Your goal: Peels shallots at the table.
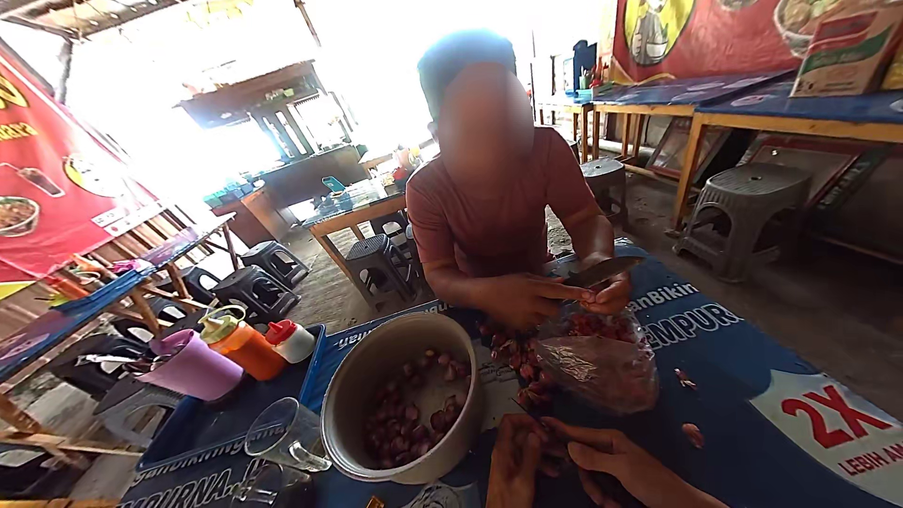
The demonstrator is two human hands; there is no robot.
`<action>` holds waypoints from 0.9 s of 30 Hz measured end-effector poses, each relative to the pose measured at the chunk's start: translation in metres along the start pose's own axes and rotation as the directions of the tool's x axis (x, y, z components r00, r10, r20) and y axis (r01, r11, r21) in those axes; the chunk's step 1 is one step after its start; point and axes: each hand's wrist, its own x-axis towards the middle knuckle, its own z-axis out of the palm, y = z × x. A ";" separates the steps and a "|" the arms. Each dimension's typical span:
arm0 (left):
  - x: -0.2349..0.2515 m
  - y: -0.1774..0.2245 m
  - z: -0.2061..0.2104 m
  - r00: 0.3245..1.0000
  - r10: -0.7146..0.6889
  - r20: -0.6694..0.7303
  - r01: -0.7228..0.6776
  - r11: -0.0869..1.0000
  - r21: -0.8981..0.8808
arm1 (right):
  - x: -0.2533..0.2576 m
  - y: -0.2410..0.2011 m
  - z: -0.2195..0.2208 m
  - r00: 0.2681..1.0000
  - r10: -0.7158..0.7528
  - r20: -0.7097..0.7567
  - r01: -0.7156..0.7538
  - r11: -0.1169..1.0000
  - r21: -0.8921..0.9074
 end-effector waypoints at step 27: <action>0.000 0.000 -0.001 1.000 0.004 -0.027 -0.004 1.000 0.019 | 0.001 0.000 -0.002 1.000 0.012 0.004 -0.012 0.999 0.037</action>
